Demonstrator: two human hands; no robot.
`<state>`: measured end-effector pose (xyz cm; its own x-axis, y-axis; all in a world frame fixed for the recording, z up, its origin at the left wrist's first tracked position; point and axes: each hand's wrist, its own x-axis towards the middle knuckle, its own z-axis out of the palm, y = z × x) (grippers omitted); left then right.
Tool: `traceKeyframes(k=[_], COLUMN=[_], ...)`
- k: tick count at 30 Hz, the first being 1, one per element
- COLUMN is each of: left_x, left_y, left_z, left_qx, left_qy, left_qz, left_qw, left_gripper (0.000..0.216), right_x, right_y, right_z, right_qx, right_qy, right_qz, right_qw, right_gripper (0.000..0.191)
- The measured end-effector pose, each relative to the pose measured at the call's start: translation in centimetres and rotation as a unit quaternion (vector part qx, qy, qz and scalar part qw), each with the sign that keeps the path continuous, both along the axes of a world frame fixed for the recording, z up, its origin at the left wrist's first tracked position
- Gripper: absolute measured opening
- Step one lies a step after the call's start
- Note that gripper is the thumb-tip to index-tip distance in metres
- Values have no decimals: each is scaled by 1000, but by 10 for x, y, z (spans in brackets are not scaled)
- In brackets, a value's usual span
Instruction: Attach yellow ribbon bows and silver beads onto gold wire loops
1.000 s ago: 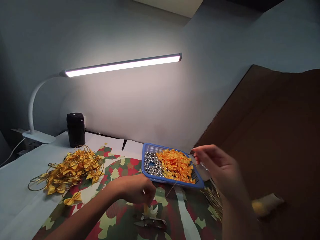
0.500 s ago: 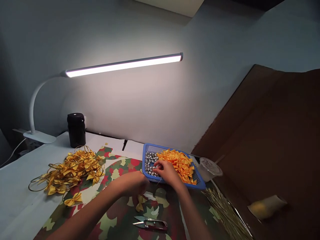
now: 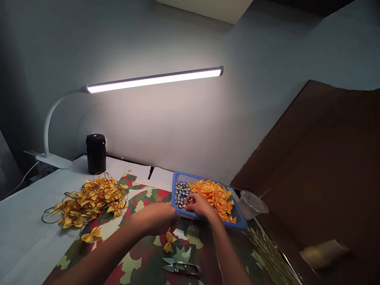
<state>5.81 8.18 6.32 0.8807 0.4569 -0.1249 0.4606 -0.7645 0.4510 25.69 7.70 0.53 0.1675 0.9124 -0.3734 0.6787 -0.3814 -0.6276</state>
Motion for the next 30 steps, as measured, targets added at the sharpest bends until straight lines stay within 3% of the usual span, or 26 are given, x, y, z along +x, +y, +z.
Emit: traceKeyframes(k=[3, 7, 11, 17, 23, 26, 30], left_x=[-3, -2, 5, 13, 16, 17, 19], left_y=[2, 4, 7, 11, 7, 2, -6], left_z=[4, 11, 11, 9, 9, 10, 11], left_qx=[-15, -33, -108, -267, -353, -367, -371], left_qy=[-44, -161, -293, -393, -439, -462, -490], left_qz=[18, 90, 157, 174, 185, 193, 208], left_qw=[999, 982, 937, 863, 805, 784, 760], left_gripper=[29, 23, 17, 17, 27, 29, 30], right_x=[1, 1, -5, -22, -34, -39, -43], right_y=[0, -3, -14, -41, -56, -60, -63], right_z=[-3, 3, 26, 65, 80, 83, 86], right_qx=[22, 81, 181, 320, 371, 385, 402], right_qy=[27, 73, 137, 211, 189, 149, 105], right_qz=[-3, 3, 17, 12, 10, 16, 21], right_qw=[999, 994, 974, 923, 909, 910, 909], right_gripper=[30, 30, 25, 33, 23, 13, 14])
